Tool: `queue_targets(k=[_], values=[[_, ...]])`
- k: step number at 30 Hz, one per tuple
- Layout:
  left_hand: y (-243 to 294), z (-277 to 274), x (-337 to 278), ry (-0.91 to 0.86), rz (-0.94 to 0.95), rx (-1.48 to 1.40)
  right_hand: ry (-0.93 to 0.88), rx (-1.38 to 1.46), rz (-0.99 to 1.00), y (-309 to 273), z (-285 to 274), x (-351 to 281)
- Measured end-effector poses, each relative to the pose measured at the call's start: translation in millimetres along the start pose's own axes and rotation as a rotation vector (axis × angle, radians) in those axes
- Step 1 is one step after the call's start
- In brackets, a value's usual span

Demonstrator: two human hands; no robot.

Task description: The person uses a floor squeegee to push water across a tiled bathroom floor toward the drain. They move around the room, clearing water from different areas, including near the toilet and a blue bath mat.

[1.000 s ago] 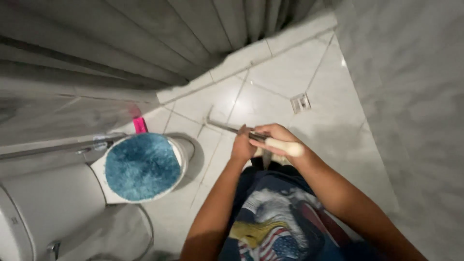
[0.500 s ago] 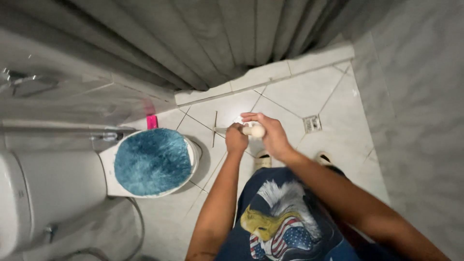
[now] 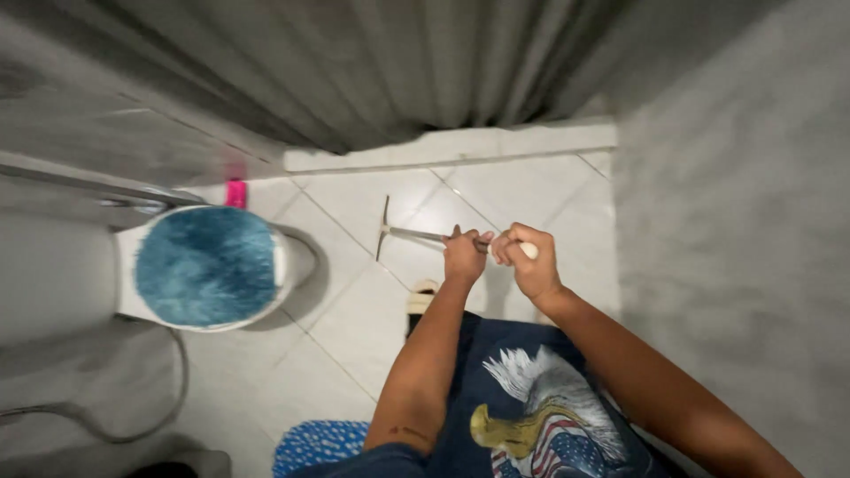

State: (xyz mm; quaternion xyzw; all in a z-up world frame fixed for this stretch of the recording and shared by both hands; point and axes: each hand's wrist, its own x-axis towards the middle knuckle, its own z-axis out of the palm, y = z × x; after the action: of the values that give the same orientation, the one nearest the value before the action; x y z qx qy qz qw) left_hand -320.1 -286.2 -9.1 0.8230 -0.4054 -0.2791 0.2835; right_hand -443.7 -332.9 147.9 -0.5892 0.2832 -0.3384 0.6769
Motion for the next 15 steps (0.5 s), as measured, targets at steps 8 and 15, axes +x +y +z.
queue_targets(k=[8, 15], values=[[151.9, 136.9, -31.2, -0.229, 0.064, 0.070, 0.112, -0.120, 0.015, -75.4, -172.6, -55.5], [213.4, 191.4, -73.8, -0.337, 0.198, 0.103, 0.184, -0.210, 0.032, -116.4, -225.5, -104.4]])
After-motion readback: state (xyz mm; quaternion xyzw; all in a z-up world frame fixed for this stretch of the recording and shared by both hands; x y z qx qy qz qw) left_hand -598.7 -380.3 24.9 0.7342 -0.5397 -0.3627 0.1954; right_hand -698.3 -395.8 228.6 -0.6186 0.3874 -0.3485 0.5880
